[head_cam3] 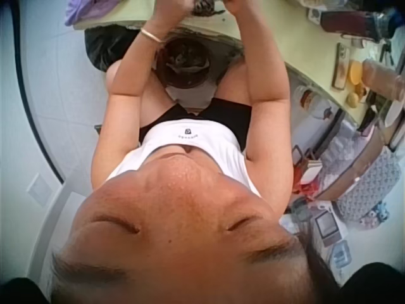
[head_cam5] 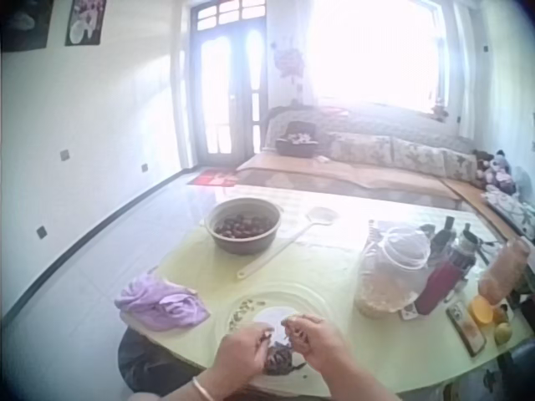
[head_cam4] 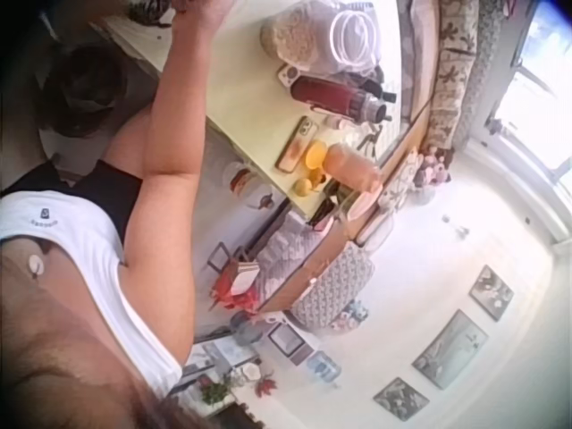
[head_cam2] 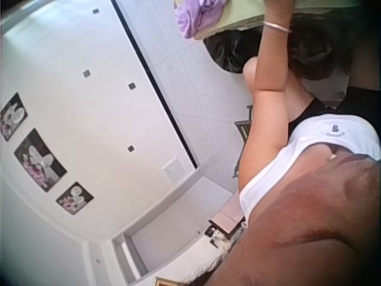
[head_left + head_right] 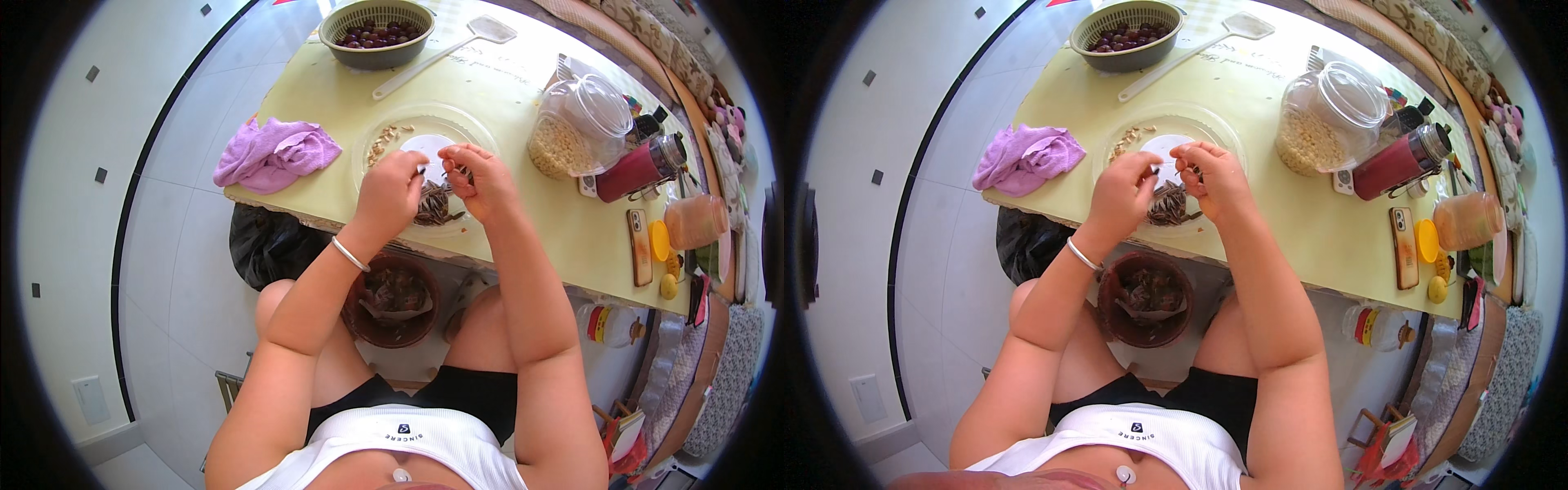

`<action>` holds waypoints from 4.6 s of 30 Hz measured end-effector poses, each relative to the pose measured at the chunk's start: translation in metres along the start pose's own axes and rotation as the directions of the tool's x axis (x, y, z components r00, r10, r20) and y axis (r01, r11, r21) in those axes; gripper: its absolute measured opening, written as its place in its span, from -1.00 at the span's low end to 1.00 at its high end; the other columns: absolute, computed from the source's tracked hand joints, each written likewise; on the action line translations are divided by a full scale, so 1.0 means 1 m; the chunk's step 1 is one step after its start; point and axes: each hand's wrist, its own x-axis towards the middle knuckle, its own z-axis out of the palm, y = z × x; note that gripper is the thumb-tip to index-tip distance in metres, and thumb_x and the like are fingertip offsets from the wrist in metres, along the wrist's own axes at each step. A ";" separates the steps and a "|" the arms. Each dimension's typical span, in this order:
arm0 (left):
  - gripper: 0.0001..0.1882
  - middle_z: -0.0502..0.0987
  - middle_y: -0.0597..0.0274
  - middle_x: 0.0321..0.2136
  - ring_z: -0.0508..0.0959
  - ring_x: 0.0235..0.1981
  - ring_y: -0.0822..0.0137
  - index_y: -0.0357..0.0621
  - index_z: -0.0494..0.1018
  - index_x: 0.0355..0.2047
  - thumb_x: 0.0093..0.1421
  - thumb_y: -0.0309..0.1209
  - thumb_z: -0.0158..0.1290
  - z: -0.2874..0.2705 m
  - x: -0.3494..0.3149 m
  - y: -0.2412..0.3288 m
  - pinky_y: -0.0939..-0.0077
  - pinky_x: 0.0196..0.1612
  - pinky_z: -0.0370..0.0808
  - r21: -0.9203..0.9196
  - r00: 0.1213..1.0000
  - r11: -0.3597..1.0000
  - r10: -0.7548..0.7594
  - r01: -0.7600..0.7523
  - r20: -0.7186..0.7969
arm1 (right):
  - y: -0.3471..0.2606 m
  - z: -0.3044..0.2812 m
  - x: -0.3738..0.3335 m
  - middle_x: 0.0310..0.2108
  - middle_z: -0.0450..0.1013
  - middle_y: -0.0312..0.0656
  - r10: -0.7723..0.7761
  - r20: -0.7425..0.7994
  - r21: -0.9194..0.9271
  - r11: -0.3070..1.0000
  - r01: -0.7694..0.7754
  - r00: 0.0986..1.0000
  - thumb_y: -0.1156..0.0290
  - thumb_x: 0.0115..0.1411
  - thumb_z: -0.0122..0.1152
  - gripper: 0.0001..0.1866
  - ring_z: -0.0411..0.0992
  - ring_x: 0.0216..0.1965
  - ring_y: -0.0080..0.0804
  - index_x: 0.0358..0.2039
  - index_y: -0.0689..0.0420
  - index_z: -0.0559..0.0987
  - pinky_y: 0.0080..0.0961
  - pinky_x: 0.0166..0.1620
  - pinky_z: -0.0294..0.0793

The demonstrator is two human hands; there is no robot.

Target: The person sits on the floor and peels sunflower seeds by hand, separating the kernels from the shells. The kernels are placed on a plate and the shells are discarded into a bowl.

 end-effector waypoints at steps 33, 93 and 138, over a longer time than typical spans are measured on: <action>-0.83 0.55 0.02 -0.50 0.55 -0.49 0.08 -0.21 0.58 -0.38 -0.06 -0.59 0.18 -0.023 -0.006 0.001 0.33 -0.44 0.48 0.225 0.985 0.960 0.172 -0.167 -0.001 | 0.035 0.034 -0.002 -0.60 0.41 -0.35 -0.196 -0.059 -0.437 0.887 0.151 0.979 0.48 0.01 0.25 -0.89 0.28 -0.56 -0.69 -0.54 0.24 0.52 -0.67 -0.51 0.28; -0.86 0.59 0.02 -0.48 0.59 -0.54 0.26 -0.24 0.60 -0.35 0.06 -0.58 0.11 -0.033 0.012 -0.037 0.50 -0.43 0.50 -0.066 0.978 0.989 -0.143 0.135 -0.153 | 0.012 0.006 0.007 -0.50 0.35 -0.10 -0.015 0.129 0.446 0.894 -0.044 0.992 0.46 0.02 -0.10 -0.91 0.20 -0.65 -0.46 -0.52 0.17 0.37 -0.62 -0.62 0.12; -0.90 0.52 0.09 -0.56 0.53 -0.37 0.07 -0.17 0.52 -0.62 -0.13 -0.44 0.21 -0.033 0.001 0.002 0.22 -0.29 0.46 0.542 0.867 0.819 -0.122 -0.187 0.483 | 0.080 0.066 -0.074 -0.45 0.51 -0.11 0.479 0.590 -0.806 0.312 0.503 0.650 0.46 -0.01 0.25 -0.88 0.48 -0.37 -0.20 -0.42 0.18 0.57 -0.33 -0.29 0.43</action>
